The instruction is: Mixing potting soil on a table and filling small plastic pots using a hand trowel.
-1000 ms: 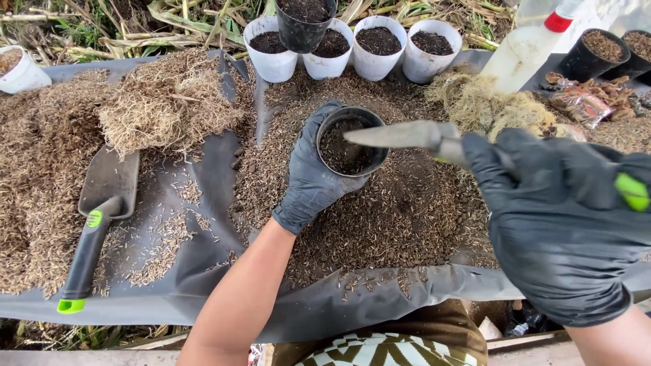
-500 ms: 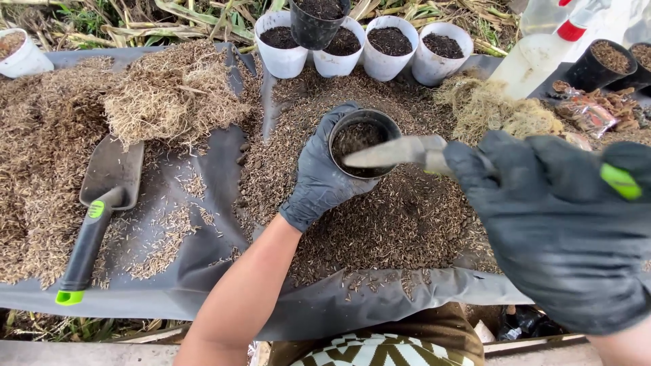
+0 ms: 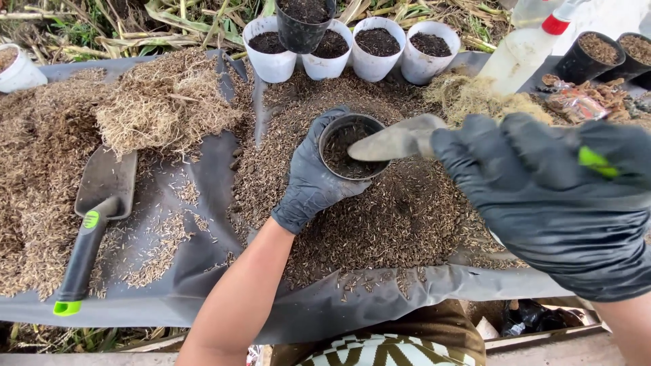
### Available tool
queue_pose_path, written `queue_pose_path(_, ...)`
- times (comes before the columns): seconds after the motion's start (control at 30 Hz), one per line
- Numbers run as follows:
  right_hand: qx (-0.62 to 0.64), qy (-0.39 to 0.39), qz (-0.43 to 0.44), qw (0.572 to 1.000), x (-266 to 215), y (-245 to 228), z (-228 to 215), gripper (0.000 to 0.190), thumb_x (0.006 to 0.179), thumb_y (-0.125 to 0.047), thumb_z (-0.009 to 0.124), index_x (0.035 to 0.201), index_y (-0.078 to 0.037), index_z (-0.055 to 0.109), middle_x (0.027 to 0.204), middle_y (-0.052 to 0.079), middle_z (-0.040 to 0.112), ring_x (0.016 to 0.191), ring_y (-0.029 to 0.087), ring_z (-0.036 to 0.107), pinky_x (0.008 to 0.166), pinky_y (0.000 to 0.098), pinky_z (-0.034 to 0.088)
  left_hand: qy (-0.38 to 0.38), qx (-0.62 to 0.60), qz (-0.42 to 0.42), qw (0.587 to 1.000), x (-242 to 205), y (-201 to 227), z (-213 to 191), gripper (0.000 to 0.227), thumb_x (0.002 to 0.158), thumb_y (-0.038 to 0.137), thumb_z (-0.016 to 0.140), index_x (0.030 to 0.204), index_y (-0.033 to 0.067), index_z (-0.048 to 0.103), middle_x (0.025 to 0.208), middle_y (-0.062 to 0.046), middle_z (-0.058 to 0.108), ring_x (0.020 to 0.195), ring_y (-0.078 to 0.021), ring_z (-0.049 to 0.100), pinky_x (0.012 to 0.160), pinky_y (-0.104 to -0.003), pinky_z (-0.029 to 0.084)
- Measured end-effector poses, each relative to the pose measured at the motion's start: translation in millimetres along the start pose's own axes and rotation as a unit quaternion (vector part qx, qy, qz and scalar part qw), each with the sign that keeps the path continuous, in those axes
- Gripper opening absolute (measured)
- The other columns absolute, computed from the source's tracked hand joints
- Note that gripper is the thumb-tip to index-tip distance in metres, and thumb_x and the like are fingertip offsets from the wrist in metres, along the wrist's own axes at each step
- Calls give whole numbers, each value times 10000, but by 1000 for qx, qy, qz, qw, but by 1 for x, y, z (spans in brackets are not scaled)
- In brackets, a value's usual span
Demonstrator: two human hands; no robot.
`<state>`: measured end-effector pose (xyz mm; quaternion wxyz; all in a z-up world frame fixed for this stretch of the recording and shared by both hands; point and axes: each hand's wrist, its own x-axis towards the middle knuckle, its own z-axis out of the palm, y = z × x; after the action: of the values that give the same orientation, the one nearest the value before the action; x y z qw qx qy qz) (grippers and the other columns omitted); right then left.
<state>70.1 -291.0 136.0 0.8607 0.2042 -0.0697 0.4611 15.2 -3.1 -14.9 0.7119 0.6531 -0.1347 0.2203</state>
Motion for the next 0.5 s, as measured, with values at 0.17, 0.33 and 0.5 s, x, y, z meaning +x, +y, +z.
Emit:
queue_pose_path(0.17,685,418,91,590,6,1,51,675,988,-141,581,1663,-117,582,1633,151,568,1429,415,502,1197,589,289,90,275,100,952,-8,14,1,936,677,279,906,1452,64,427,1430,-115,564,1378,-288,571,1257,-387,421)
queue_pose_path(0.33,681,366,76,630,6,4,45,635,1032,-182,527,1665,-180,478,1654,86,497,1439,319,499,1180,472,413,43,315,67,946,-3,5,-2,927,697,390,827,1452,45,415,1437,-127,552,1388,-298,529,1271,-367,350)
queue_pose_path(0.5,772,326,167,519,16,-21,-3,588,1149,-242,684,1691,-378,501,1668,-63,407,1508,162,362,1206,465,286,100,319,104,937,-6,23,7,858,688,302,915,1389,43,494,1371,-116,612,1317,-274,611,1232,-357,425)
